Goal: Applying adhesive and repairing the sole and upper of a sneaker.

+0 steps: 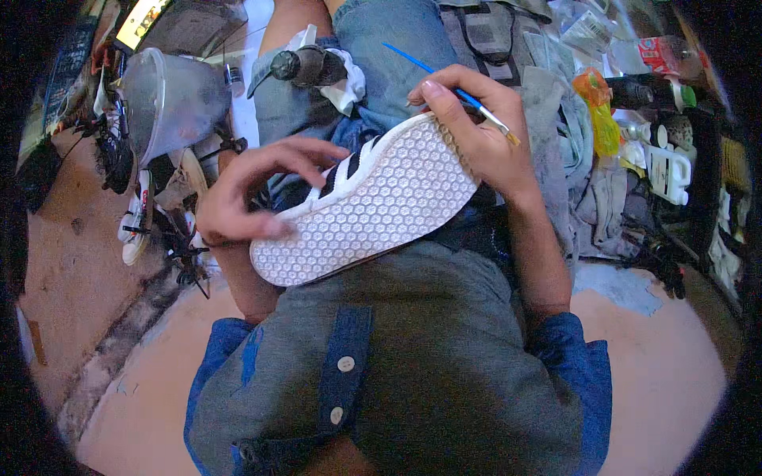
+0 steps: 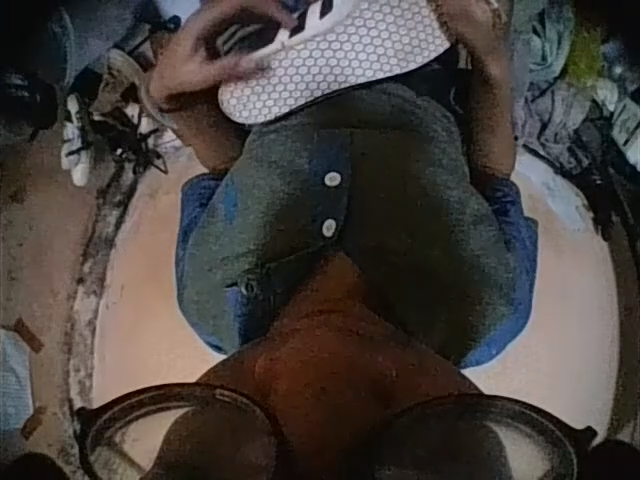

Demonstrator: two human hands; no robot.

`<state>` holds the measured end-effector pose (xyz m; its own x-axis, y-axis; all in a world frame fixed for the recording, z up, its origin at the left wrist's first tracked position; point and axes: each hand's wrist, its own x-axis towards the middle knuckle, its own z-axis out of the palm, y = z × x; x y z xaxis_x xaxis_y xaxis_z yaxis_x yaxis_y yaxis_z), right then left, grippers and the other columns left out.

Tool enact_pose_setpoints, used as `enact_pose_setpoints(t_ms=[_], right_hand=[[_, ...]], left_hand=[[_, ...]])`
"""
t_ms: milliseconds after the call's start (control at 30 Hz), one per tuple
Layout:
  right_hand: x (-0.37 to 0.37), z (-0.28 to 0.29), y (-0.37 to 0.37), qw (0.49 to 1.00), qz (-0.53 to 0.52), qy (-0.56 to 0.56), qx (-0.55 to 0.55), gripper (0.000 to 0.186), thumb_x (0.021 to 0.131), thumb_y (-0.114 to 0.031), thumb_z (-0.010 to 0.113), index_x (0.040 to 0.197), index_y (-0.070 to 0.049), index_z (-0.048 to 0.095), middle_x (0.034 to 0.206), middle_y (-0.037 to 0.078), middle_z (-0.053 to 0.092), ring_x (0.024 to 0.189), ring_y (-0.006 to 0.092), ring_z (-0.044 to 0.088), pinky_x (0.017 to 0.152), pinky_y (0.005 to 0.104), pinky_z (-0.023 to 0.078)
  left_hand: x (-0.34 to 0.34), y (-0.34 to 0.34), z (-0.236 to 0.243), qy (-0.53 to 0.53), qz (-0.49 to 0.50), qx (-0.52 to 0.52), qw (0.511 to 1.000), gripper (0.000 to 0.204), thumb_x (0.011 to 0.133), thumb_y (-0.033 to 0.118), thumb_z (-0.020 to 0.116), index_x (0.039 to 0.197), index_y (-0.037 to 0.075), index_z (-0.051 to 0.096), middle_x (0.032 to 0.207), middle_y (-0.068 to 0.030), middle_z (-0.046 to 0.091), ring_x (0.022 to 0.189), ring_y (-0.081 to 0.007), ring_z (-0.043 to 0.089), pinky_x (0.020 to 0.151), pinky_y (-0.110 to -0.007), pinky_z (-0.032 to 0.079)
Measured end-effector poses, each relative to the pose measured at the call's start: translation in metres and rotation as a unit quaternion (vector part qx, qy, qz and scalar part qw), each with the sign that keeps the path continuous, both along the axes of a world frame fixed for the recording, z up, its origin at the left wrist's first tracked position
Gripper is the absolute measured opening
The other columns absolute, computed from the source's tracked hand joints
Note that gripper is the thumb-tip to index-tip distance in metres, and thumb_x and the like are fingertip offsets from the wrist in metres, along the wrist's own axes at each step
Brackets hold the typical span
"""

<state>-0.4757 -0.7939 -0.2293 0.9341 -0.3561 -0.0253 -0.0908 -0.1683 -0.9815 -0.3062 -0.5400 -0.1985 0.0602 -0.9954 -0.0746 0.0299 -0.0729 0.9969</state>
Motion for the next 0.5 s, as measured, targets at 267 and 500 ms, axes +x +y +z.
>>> enact_pose_setpoints(t_ms=[267,500], right_hand=[[-0.003,-0.006,0.003,1.000,0.000,-0.012,-0.011,0.025,0.098,-0.021,0.059,0.094,0.002,0.070,0.087,0.006,0.071,0.083,0.0105,0.065,0.077,0.0257,0.050],[-0.006,-0.018,0.004,1.000,-0.007,0.017,-0.022,0.026,0.097,-0.021,0.058,0.093,0.002,0.070,0.084,0.006,0.071,0.081,0.0108,0.064,0.076,0.0265,0.049]], left_hand=[[-0.028,0.035,0.019,-0.132,0.018,-0.021,0.991,0.087,0.061,0.030,0.090,0.131,-0.003,0.050,0.138,-0.0280,0.052,0.133,-0.0401,0.047,0.114,-0.055,0.028],[-0.037,0.029,0.025,-0.205,0.025,-0.024,0.978,0.084,0.060,0.030,0.091,0.127,0.000,0.051,0.134,-0.0241,0.056,0.126,-0.0370,0.052,0.112,-0.054,0.031]])
